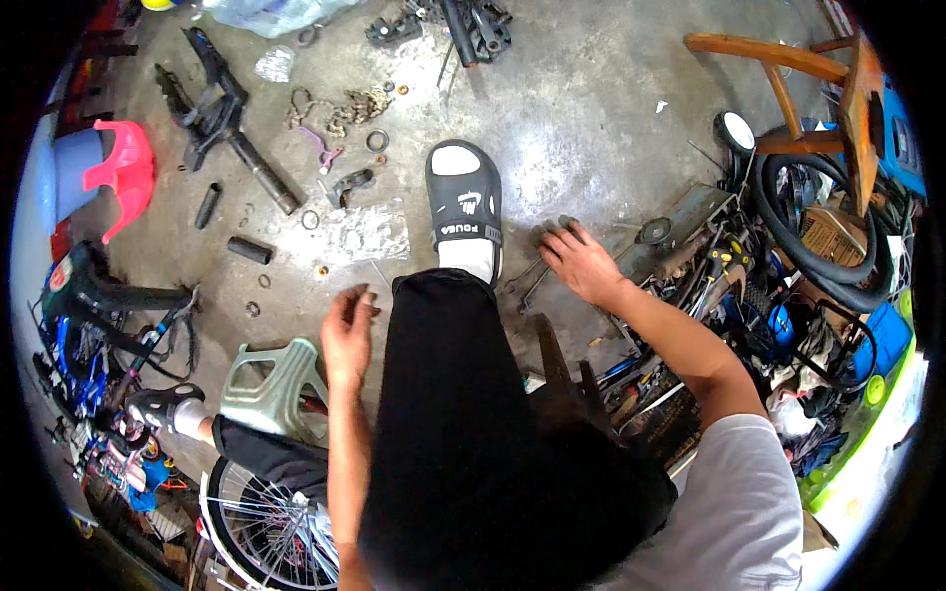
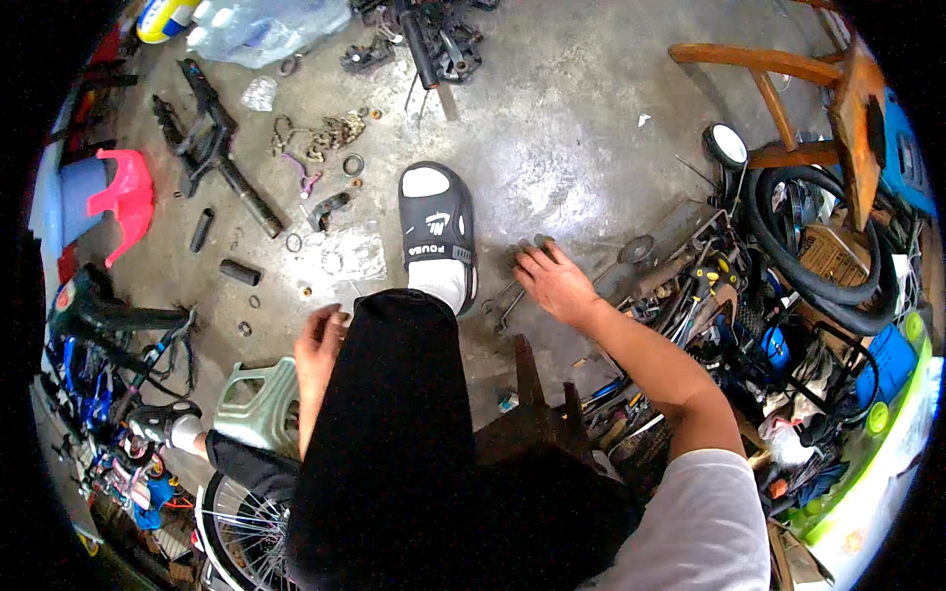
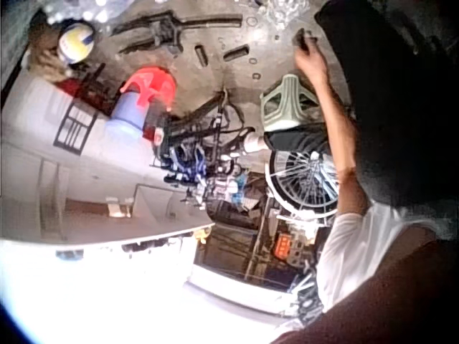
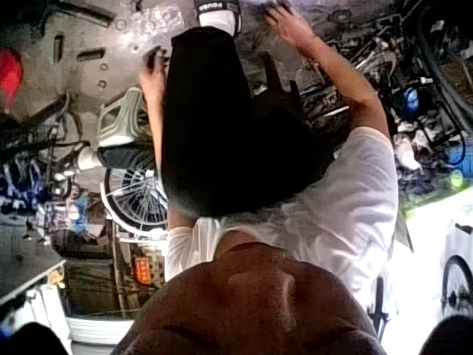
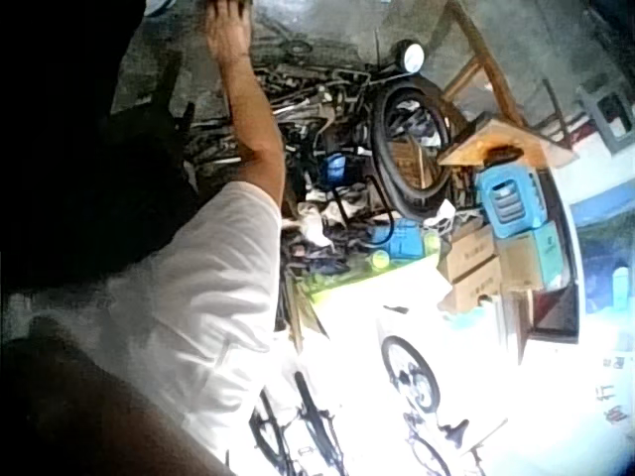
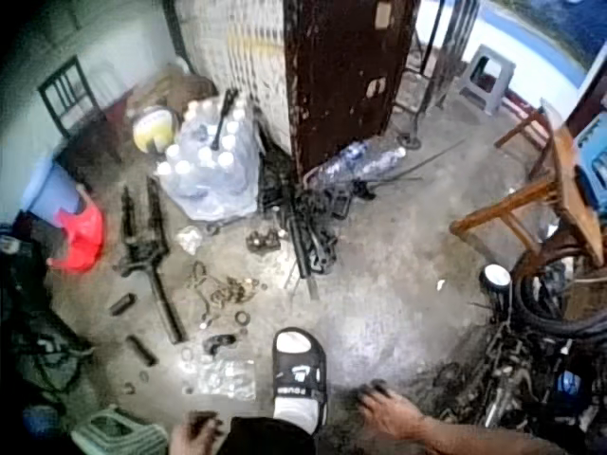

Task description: The person handles a hammer and metal pieces while seated, then coils a black cable and picks up a bicycle frame.

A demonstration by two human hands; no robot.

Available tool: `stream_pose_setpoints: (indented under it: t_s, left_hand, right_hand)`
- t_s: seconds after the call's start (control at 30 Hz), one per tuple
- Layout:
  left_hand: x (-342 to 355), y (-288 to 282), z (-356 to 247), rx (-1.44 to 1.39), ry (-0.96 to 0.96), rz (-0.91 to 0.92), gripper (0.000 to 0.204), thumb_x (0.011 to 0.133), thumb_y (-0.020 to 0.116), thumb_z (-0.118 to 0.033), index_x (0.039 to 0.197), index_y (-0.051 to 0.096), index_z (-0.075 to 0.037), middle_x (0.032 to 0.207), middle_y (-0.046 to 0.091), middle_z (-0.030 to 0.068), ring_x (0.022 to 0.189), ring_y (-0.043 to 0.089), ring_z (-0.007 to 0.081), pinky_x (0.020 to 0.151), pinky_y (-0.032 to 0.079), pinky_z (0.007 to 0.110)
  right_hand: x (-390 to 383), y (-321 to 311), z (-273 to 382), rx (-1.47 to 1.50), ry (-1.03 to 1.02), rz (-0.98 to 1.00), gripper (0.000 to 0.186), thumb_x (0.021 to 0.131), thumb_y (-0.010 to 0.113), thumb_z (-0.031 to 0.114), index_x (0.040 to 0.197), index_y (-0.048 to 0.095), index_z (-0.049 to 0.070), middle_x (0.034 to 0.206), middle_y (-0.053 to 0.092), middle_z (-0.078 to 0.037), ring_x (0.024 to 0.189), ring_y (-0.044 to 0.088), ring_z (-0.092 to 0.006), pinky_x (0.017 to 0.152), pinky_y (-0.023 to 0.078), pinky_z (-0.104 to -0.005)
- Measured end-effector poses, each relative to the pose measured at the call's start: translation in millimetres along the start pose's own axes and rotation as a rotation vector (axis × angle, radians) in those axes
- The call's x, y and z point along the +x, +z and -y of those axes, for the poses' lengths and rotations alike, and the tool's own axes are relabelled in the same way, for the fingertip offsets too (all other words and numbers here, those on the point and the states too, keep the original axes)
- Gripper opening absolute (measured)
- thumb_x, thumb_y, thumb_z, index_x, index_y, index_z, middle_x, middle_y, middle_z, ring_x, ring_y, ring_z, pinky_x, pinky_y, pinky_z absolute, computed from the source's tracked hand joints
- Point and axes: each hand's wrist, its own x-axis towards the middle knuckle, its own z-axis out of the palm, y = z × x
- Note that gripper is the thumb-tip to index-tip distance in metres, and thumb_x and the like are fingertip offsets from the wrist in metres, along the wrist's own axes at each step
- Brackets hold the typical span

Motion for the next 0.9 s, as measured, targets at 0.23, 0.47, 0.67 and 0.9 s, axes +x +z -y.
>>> stream_pose_setpoints:
  t_s: [0.23,0.47,0.67,0.9]
  left_hand:
    - [-4.3,-86.7,-162.8,0.424,0.451,-0.130,0.030,0.100,0.065,-0.023,0.117,0.069,0.001,0.099,0.075,0.0153,0.086,0.072,0.0213,0.077,0.055,0.036]
    - [-73.5,-10.6,-356.2,0.865,0.985,0.058,0.034,0.099,0.066,-0.029,0.117,0.068,0.000,0.101,0.073,0.0200,0.090,0.073,0.0304,0.080,0.056,0.040]
    - [-106.3,96.5,-308.6,0.490,0.928,0.159,0.032,0.096,0.069,-0.028,0.115,0.069,-0.003,0.102,0.073,0.0189,0.095,0.073,0.0328,0.083,0.056,0.040]
    - [-85.1,98.4,-228.5,0.814,0.618,0.473,0.038,0.092,0.071,-0.033,0.115,0.071,-0.004,0.102,0.074,0.0211,0.096,0.072,0.0366,0.084,0.056,0.045]
  right_hand:
    - [0.1,7.8,19.5,0.027,0.047,-0.169,0.031,0.093,0.057,0.019,0.121,0.065,0.007,0.132,0.058,-0.011,0.129,0.052,-0.0295,0.118,0.034,-0.0515]
    - [16.7,10.5,47.6,-0.065,-0.065,-0.277,0.025,0.096,0.054,0.022,0.114,0.066,0.011,0.129,0.059,-0.008,0.125,0.053,-0.0273,0.112,0.037,-0.0479]
    - [10.5,25.7,58.8,0.006,0.198,-0.155,0.026,0.096,0.054,0.023,0.117,0.066,0.013,0.126,0.061,-0.008,0.124,0.054,-0.0282,0.109,0.038,-0.0483]
    - [37.1,61.4,62.1,0.051,0.287,-0.052,0.026,0.098,0.053,0.022,0.114,0.070,0.011,0.110,0.070,-0.009,0.108,0.066,-0.0284,0.093,0.051,-0.0504]
